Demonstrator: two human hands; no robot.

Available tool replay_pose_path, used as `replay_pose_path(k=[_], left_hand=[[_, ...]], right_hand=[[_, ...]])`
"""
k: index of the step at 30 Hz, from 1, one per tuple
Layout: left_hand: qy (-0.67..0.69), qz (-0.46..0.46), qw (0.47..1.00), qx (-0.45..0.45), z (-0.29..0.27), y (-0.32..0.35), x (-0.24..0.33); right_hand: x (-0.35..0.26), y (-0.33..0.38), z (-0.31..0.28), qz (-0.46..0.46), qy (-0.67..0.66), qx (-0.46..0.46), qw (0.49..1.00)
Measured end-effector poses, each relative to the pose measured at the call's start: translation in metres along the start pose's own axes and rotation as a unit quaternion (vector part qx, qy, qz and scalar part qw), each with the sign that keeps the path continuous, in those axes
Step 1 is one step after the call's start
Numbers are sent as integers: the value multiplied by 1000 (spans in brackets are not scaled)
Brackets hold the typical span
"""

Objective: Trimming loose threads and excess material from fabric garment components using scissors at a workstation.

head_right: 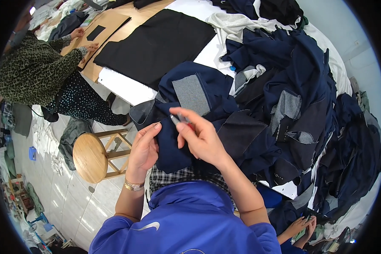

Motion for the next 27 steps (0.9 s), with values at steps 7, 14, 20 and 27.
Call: replay_pose_path(k=[7, 14, 20, 27], left_hand=[[-15, 12, 999, -32, 5, 2, 2], [-72, 39, 996, -46, 8, 3, 4], [-95, 47, 991, -77, 13, 5, 0], [-64, 22, 997, -43, 8, 4, -1]], right_hand=[[0, 3, 7, -10, 92, -5, 996], [0, 4, 8, 0, 70, 0, 998], [-2, 4, 6, -28, 45, 26, 998], [3, 4, -15, -47, 4, 100, 994]])
Point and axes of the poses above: each hand's wrist, its own y-axis away from the middle knuckle, its own z-axis out of the palm, x = y × z, the point moved 9 cm from there along -y, towards the middle knuckle, and after that the axes turned 2 degrees about z, right-handed, at the moved point
